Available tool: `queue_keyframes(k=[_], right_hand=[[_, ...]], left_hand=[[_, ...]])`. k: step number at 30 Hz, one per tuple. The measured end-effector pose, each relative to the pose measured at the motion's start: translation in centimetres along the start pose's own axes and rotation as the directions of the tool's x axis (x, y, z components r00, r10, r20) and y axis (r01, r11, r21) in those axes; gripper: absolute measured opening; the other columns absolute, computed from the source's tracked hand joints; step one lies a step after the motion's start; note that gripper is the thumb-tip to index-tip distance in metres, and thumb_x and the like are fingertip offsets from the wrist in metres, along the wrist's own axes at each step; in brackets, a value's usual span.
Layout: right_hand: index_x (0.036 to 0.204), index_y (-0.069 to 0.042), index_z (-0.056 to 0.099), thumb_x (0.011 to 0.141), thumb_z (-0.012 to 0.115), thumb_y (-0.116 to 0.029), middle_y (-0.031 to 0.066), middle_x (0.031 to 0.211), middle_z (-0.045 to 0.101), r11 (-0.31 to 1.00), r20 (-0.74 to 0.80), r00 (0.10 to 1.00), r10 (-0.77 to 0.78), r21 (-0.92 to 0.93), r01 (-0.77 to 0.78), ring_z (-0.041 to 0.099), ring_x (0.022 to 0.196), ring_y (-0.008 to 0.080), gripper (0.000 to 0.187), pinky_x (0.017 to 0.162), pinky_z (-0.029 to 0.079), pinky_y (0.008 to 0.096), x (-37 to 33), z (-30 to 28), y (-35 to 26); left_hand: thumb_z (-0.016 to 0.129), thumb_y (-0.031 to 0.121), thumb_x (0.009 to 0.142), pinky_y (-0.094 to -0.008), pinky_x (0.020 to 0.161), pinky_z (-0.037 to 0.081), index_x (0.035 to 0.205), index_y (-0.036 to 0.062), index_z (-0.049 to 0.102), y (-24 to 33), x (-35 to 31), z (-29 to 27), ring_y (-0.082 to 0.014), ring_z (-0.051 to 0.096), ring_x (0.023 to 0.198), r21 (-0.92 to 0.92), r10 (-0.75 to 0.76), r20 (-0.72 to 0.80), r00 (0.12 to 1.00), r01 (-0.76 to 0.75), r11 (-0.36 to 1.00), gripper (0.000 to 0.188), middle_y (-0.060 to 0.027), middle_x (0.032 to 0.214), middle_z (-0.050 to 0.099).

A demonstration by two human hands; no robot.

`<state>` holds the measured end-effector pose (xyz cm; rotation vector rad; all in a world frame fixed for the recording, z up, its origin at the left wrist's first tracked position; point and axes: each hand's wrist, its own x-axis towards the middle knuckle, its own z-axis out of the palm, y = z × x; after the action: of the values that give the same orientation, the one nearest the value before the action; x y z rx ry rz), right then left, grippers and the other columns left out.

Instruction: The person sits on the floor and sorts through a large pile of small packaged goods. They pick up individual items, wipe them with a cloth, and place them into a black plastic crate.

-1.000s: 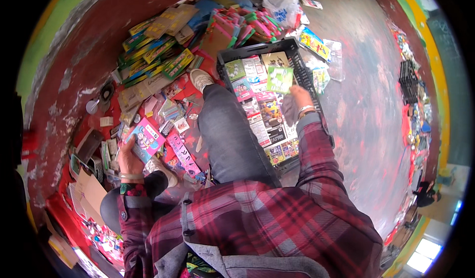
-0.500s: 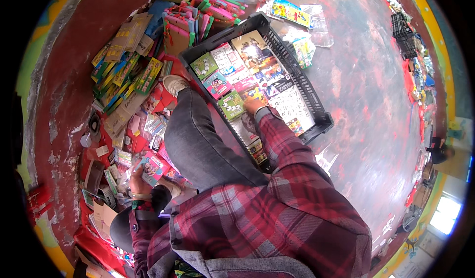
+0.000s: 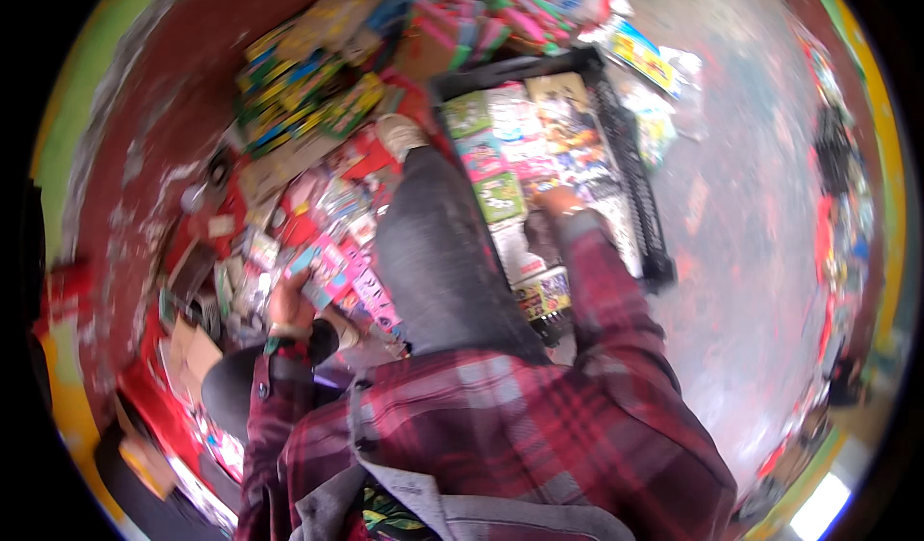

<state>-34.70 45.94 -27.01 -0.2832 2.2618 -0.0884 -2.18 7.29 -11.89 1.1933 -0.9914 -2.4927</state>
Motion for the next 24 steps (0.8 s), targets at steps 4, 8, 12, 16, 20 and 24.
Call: queue_keyframes(k=[4, 8, 12, 16, 20, 24], right_hand=[[0.101, -0.005, 0.065, 0.086, 0.053, -0.016, 0.0126, 0.096, 0.066, 0.714, -0.395, 0.893, -0.214, 0.561, 0.420, 0.063, 0.090, 0.0259, 0.023, 0.080, 0.049, 0.0355, -7.2, -9.8, 0.1], [0.098, 0.001, 0.062, 0.090, 0.054, -0.022, 0.0096, 0.090, 0.064, -0.135, -0.465, 0.881, -0.088, 0.882, 0.452, 0.062, 0.081, 0.0188, 0.025, 0.073, 0.051, 0.0319, -14.8, -17.2, -10.7], [0.105, 0.000, 0.059, 0.092, 0.053, -0.023, 0.0093, 0.100, 0.062, -0.263, -0.598, 0.670, -0.440, 0.799, 0.541, 0.061, 0.088, 0.0176, 0.027, 0.078, 0.050, 0.0301, -23.3, -18.4, -24.1], [0.108, -0.003, 0.058, 0.093, 0.053, -0.020, 0.0041, 0.100, 0.061, -0.199, -0.603, 0.420, -0.678, 0.701, 0.685, 0.057, 0.091, 0.0095, 0.023, 0.082, 0.046, 0.0261, -30.1, -12.4, -34.8], [0.116, -0.009, 0.056, 0.087, 0.057, -0.027, 0.0121, 0.118, 0.056, 0.050, -0.545, -0.053, -0.837, -0.173, 0.984, 0.052, 0.112, 0.0290, 0.034, 0.094, 0.039, 0.0413, -28.9, -4.5, -39.9], [0.119, -0.011, 0.055, 0.088, 0.052, -0.033, 0.0128, 0.126, 0.051, 0.202, -0.499, -0.032, -0.866, -0.407, 0.891, 0.042, 0.123, 0.0304, 0.038, 0.100, 0.029, 0.0493, -27.0, -1.9, -40.6]], left_hand=[[0.055, -0.002, 0.079, -0.0362, 0.091, 0.046, 0.108, -0.0041, 0.057, 1.7, 0.3, 0.8, -0.0229, 0.060, 0.097, -0.198, 0.085, 0.054, 0.995, -0.072, 0.978, 0.029, -0.0124, 0.104, 0.064], [0.056, 0.002, 0.082, -0.0415, 0.095, 0.044, 0.108, -0.0061, 0.056, 4.0, -1.8, 2.6, -0.0266, 0.059, 0.102, -0.484, 0.113, 0.140, 0.984, -0.032, 0.875, 0.028, -0.0151, 0.107, 0.062], [0.052, 0.008, 0.086, -0.0460, 0.103, 0.036, 0.124, -0.0057, 0.045, 7.0, -5.0, 5.8, -0.0320, 0.050, 0.115, -0.577, 0.192, 0.327, 0.925, 0.034, 0.816, 0.041, -0.0183, 0.124, 0.053], [0.048, 0.016, 0.091, -0.0437, 0.103, 0.036, 0.124, -0.0013, 0.045, 8.6, -7.0, 7.5, -0.0300, 0.050, 0.115, -0.577, 0.335, 0.269, 0.903, -0.127, 0.807, 0.038, -0.0157, 0.124, 0.052], [0.035, 0.031, 0.098, -0.0393, 0.100, 0.039, 0.119, 0.0041, 0.050, 8.8, -8.1, 6.0, -0.0246, 0.050, 0.114, -0.679, 0.336, 0.222, 0.915, -0.102, 0.727, 0.037, -0.0120, 0.120, 0.054], [0.038, 0.029, 0.098, -0.0378, 0.098, 0.040, 0.120, 0.0057, 0.049, 7.7, -7.6, 4.9, -0.0211, 0.051, 0.112, -0.638, 0.320, 0.086, 0.943, -0.195, 0.745, 0.034, -0.0079, 0.119, 0.055]])
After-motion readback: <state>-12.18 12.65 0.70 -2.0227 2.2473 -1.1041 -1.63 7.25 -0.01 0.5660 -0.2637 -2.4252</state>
